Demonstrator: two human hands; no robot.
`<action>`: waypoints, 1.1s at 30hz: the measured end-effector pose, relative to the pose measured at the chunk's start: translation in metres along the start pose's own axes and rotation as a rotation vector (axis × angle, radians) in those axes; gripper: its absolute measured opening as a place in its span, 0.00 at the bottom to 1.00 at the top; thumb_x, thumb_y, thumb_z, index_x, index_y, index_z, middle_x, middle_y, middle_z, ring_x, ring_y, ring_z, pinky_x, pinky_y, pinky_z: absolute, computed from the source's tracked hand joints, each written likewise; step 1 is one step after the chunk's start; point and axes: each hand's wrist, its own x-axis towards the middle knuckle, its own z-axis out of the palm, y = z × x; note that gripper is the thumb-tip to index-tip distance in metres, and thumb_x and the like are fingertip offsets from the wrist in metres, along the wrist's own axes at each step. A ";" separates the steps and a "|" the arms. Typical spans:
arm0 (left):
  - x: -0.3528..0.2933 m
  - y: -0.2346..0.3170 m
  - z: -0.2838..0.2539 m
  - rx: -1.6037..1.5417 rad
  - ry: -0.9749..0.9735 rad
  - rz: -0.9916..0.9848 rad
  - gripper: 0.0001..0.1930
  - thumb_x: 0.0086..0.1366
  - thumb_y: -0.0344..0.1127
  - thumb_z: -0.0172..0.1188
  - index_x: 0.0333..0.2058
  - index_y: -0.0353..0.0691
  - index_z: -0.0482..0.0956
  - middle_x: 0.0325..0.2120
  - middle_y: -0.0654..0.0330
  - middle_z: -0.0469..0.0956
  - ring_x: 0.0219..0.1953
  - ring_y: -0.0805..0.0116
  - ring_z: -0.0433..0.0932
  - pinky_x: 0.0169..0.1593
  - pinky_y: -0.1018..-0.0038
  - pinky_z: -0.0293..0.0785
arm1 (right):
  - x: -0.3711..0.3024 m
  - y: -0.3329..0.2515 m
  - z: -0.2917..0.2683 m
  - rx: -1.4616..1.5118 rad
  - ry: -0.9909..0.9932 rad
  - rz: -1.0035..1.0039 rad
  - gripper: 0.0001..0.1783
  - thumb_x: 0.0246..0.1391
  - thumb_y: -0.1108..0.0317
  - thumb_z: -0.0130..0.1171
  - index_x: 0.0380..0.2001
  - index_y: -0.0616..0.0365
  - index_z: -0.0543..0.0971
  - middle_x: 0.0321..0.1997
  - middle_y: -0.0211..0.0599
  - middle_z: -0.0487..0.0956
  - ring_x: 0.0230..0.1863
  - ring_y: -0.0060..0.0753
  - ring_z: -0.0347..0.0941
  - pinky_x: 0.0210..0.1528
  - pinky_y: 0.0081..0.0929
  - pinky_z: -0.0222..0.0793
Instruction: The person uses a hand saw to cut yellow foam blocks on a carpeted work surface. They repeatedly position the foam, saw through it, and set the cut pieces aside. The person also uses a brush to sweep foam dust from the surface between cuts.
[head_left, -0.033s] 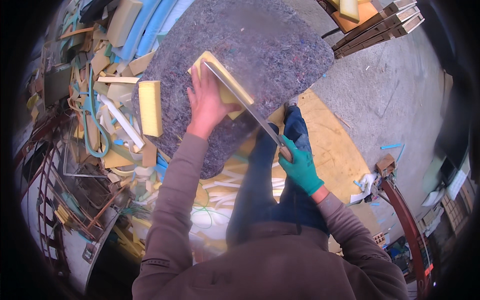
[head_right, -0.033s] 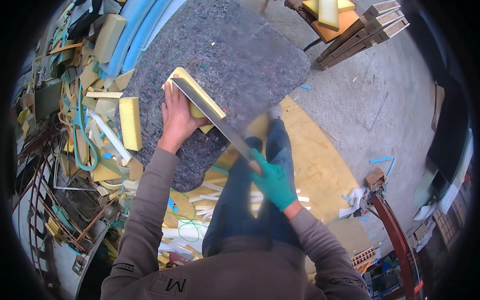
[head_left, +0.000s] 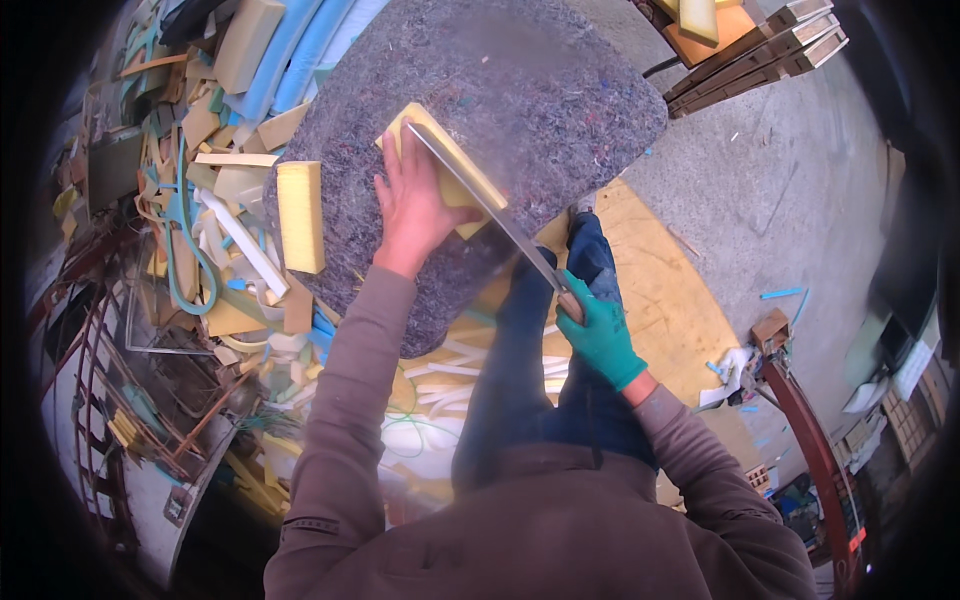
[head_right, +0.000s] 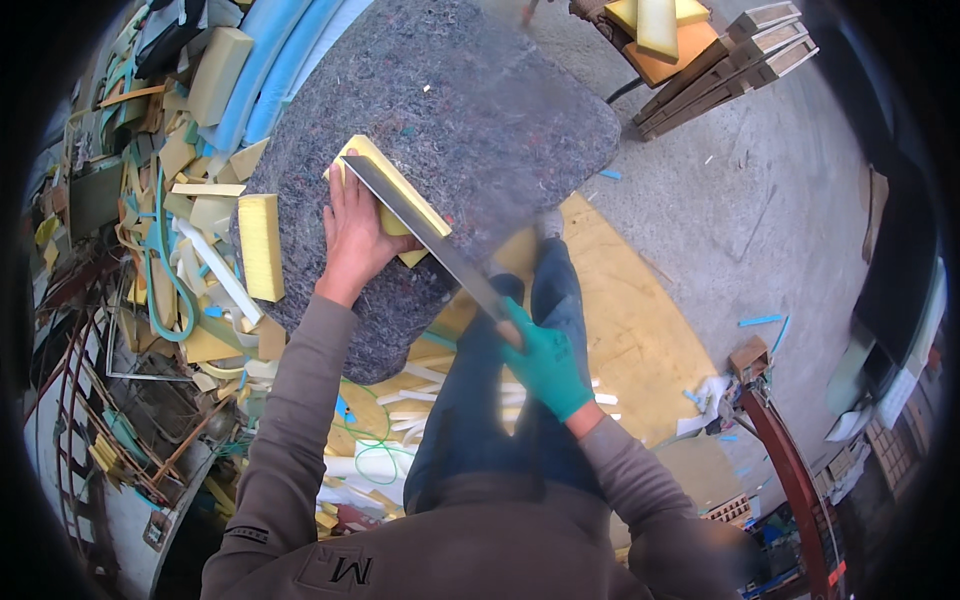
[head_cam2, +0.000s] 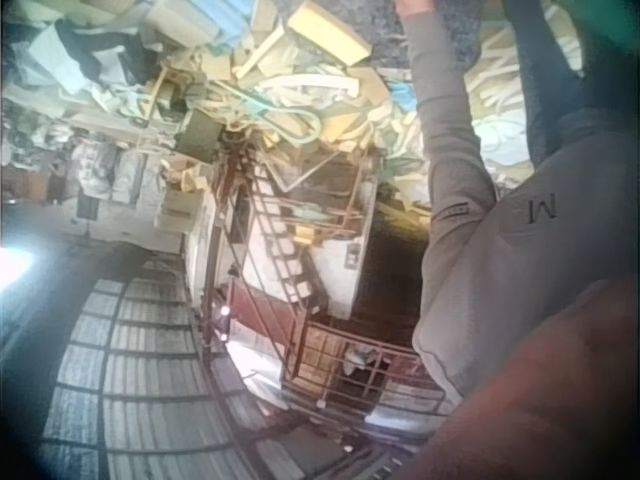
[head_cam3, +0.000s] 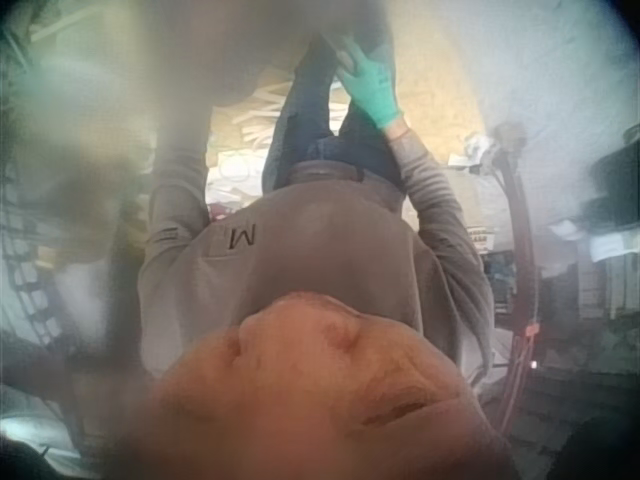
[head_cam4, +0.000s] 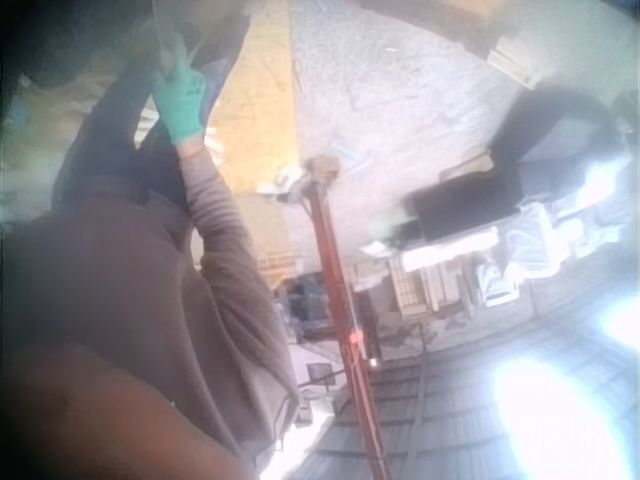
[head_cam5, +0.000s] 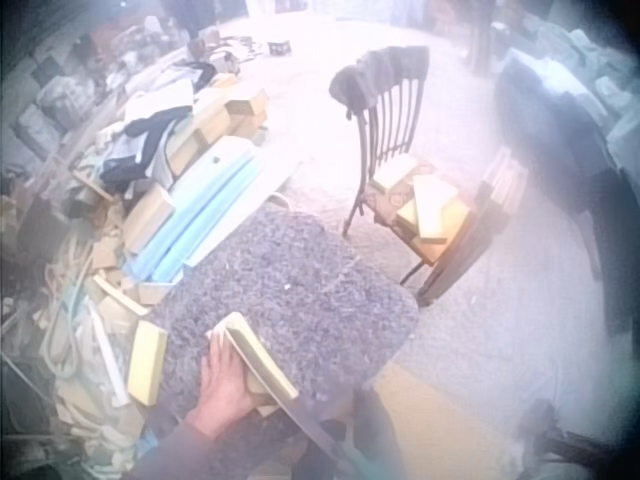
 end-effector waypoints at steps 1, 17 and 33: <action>0.000 -0.001 0.002 0.008 -0.003 0.004 0.79 0.43 0.50 0.92 0.85 0.33 0.44 0.88 0.44 0.38 0.89 0.40 0.28 0.81 0.22 0.44 | 0.001 -0.001 0.001 0.000 0.009 -0.013 0.34 0.67 0.67 0.69 0.76 0.47 0.77 0.36 0.60 0.81 0.34 0.56 0.86 0.38 0.42 0.78; 0.001 -0.008 0.010 0.057 0.054 0.056 0.78 0.41 0.63 0.91 0.82 0.32 0.54 0.85 0.40 0.47 0.88 0.34 0.33 0.77 0.18 0.49 | 0.026 -0.018 0.006 -0.133 -0.005 -0.006 0.35 0.65 0.61 0.72 0.74 0.50 0.79 0.32 0.55 0.86 0.33 0.59 0.87 0.36 0.51 0.79; 0.000 -0.004 0.006 0.026 0.062 0.058 0.76 0.44 0.56 0.90 0.84 0.34 0.50 0.86 0.43 0.45 0.88 0.33 0.33 0.76 0.14 0.48 | 0.068 -0.047 0.016 -0.169 0.060 -0.134 0.36 0.62 0.63 0.71 0.73 0.53 0.79 0.36 0.55 0.88 0.36 0.60 0.88 0.40 0.50 0.82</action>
